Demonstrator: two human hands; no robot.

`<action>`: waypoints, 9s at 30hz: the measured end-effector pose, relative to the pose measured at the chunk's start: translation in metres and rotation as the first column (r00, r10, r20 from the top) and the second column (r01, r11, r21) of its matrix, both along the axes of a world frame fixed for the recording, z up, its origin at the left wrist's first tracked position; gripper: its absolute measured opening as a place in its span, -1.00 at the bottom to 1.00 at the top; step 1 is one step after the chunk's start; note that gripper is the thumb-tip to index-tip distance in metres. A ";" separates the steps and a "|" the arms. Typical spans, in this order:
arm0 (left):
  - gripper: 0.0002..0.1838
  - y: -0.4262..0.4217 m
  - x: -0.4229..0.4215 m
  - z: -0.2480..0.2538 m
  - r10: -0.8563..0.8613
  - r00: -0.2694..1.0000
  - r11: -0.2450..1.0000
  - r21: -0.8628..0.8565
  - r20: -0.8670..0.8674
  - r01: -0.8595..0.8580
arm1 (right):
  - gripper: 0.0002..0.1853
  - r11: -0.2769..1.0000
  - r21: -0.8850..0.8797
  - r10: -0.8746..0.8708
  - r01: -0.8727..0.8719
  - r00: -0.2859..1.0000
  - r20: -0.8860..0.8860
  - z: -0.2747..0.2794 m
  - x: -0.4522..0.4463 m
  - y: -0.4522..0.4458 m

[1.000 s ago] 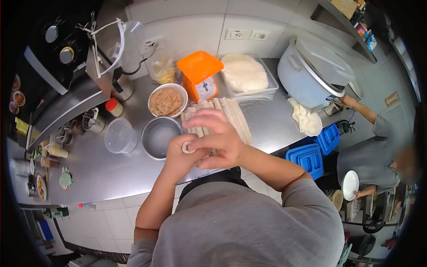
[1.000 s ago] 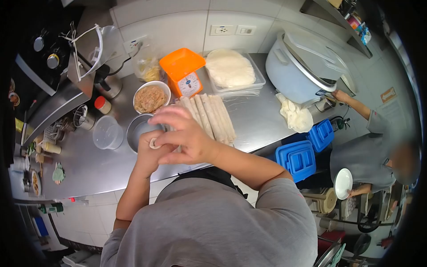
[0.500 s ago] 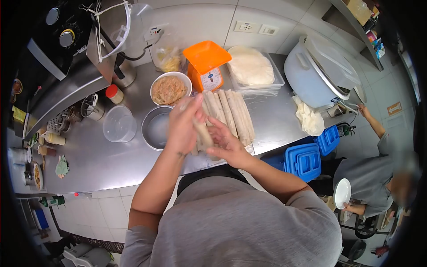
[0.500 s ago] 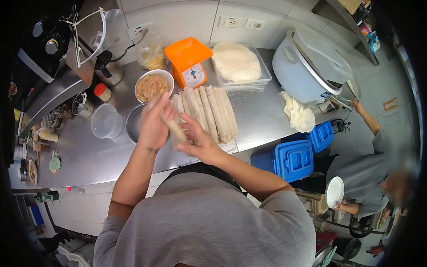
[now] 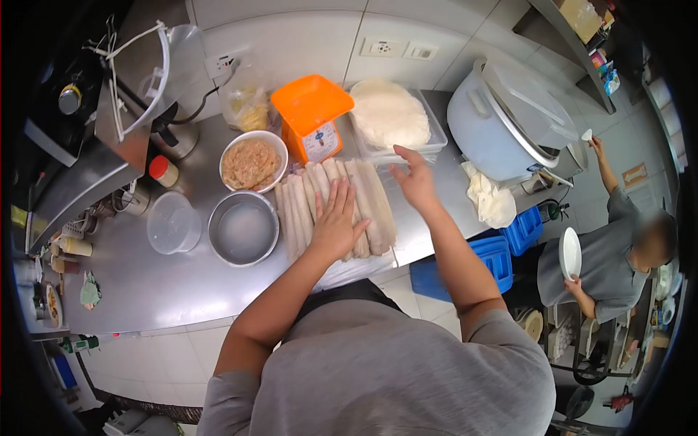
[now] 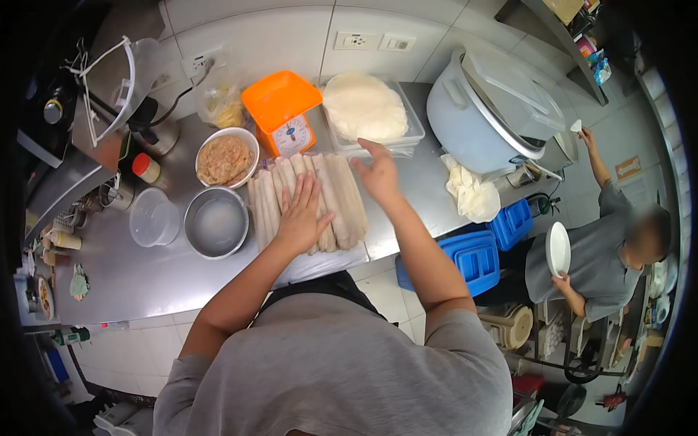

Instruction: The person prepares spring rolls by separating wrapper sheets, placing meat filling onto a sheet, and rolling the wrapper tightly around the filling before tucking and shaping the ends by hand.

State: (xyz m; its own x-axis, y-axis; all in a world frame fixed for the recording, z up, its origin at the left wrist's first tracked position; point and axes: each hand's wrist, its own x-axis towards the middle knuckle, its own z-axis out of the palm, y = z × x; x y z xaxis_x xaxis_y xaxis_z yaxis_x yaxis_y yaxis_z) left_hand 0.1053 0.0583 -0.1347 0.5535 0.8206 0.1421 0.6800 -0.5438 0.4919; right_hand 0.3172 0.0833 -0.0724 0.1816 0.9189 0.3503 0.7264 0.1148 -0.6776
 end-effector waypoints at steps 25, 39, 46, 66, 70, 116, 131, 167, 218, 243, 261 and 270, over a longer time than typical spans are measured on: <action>-0.47 0.021 0.027 0.079 0.353 0.720 0.935 -0.260 0.597 -0.243 | -0.82 0.965 -0.055 0.181 -0.256 0.805 -0.564 0.078 0.158 0.213; -0.30 0.019 0.167 0.081 0.504 0.382 0.631 -0.632 0.775 0.449 | -0.42 0.841 0.120 0.158 -0.527 0.027 -0.987 0.092 0.137 0.012; -0.34 0.006 0.186 0.028 0.799 0.330 0.227 -0.760 0.503 0.609 | -0.76 0.864 -0.376 0.160 -0.336 0.890 -0.427 0.002 0.118 -0.047; -0.58 0.014 0.197 0.064 0.698 0.341 0.489 -0.767 0.630 0.417 | -0.85 0.986 -0.133 -0.079 -0.097 0.433 -0.898 0.026 0.178 -0.064; -0.57 0.018 0.203 0.078 0.709 0.449 0.400 -0.834 0.544 0.379 | -0.87 0.994 -0.092 -0.042 -0.053 0.602 -0.797 0.023 0.179 -0.064; -0.63 0.032 0.164 0.110 0.432 0.669 0.744 -0.658 0.604 0.113 | -0.61 0.927 -0.084 0.257 -0.365 0.783 -0.566 0.035 0.155 -0.053; -0.63 0.030 0.192 0.086 0.490 0.655 0.528 -0.793 0.576 0.303 | -0.62 0.990 0.000 -0.134 0.139 0.948 -0.287 0.038 0.147 -0.049; -0.69 0.015 0.170 0.059 0.327 0.780 0.706 -0.687 0.534 0.175 | -0.74 0.990 -0.067 0.084 -0.128 0.888 -0.451 -0.028 0.136 -0.051; -0.56 0.047 0.170 0.087 0.511 0.615 0.036 -0.730 0.600 0.682 | -0.42 0.815 0.101 0.200 -0.571 0.113 -0.973 -0.004 0.215 -0.040; -0.70 -0.028 0.190 -0.043 -0.140 0.947 0.990 -0.047 -0.289 0.132 | -0.56 0.898 -0.417 0.280 -0.143 0.915 0.290 -0.111 0.236 -0.089; -0.63 -0.072 0.073 0.047 0.200 0.911 0.970 -0.206 0.360 -0.131 | -0.63 0.773 0.046 0.632 -0.633 0.774 0.036 0.014 0.031 0.050; -0.66 -0.137 -0.084 0.064 0.451 0.798 0.887 -0.301 0.399 -0.351 | -0.41 0.441 -0.090 0.794 -0.893 0.341 0.503 0.005 -0.213 0.127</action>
State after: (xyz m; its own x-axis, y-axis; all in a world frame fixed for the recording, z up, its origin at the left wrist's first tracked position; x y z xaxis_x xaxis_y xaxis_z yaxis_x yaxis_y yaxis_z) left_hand 0.0217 -0.0786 -0.0705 0.0845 0.9917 0.0970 0.4929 -0.1262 0.8609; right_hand 0.1039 0.2105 -0.0676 -0.8616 0.4024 0.3095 0.3440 0.9111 -0.2271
